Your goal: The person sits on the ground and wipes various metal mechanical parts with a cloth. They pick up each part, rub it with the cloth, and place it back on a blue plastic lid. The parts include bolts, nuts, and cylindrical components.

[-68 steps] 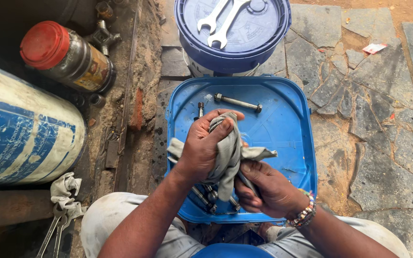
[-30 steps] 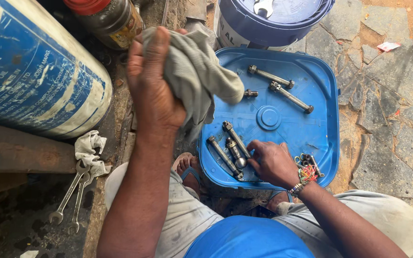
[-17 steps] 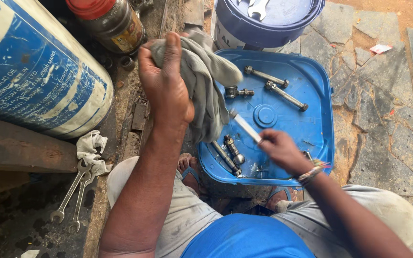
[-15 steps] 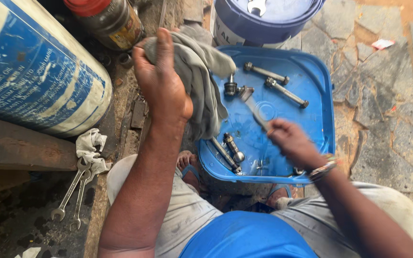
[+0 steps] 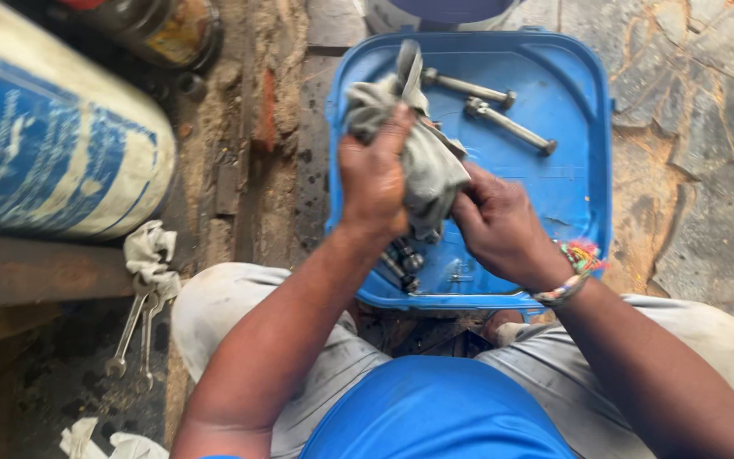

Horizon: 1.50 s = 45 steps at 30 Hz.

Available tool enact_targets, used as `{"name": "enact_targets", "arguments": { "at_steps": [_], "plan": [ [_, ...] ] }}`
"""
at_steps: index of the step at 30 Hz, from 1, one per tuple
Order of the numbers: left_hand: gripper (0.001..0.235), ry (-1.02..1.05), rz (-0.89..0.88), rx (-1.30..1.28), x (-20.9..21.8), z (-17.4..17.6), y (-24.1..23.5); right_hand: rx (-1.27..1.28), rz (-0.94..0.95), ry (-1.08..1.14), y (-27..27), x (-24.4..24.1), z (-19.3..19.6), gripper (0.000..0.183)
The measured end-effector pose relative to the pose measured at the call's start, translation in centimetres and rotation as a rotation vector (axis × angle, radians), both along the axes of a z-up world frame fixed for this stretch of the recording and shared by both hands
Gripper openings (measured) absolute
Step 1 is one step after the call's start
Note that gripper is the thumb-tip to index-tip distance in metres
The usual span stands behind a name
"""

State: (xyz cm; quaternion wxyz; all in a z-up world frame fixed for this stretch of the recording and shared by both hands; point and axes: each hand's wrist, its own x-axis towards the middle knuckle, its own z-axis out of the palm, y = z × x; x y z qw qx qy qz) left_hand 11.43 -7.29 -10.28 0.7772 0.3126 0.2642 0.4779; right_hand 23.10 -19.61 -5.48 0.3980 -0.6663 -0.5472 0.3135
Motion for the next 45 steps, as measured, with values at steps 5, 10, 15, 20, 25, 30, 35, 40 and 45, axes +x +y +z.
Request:
{"name": "enact_targets", "arguments": {
  "at_steps": [5, 10, 15, 20, 25, 30, 35, 40, 45],
  "plan": [
    [0.021, -0.220, -0.165, -0.122, 0.3, 4.1, -0.6, 0.348, -0.025, -0.312, -1.3, 2.7, 1.7, 0.020],
    [0.024, -0.238, -0.350, -0.120, 0.6, 5.0, -1.6, -0.178, 0.030, 1.162, -2.5, 4.4, 0.9, 0.030],
    [0.028, -0.237, -0.378, -0.080, 0.9, 3.8, -2.1, 0.112, -0.124, 0.590, -2.2, 4.5, 0.7, 0.047],
    [0.027, 0.412, -0.190, 0.731, 4.4, 0.1, -9.7, 0.338, -0.375, 0.813, -0.4, 3.2, -0.7, 0.066],
    [0.031, 0.692, -0.101, 0.874, 4.4, -3.6, -7.5, 0.247, -0.319, 0.662, -0.2, 0.8, -2.1, 0.068],
    [0.026, 0.906, -0.267, 0.785, 2.9, 0.9, -1.7, 0.146, -0.051, 0.184, -2.5, -0.4, 0.8, 0.089],
    [0.021, 1.126, -0.410, 1.107, 0.7, 5.2, -1.2, 0.461, -0.269, -1.414, -2.4, 5.9, 5.5, 0.055],
    [0.007, 0.746, -0.144, 0.948, 0.4, 6.0, -0.6, 0.122, 0.109, -0.556, -2.3, 6.5, 2.6, 0.010],
    [0.021, 0.207, -0.103, 0.364, 0.4, 5.6, 1.6, -0.445, 0.070, 0.656, -3.7, 2.8, -0.4, 0.029]
  ]
}}
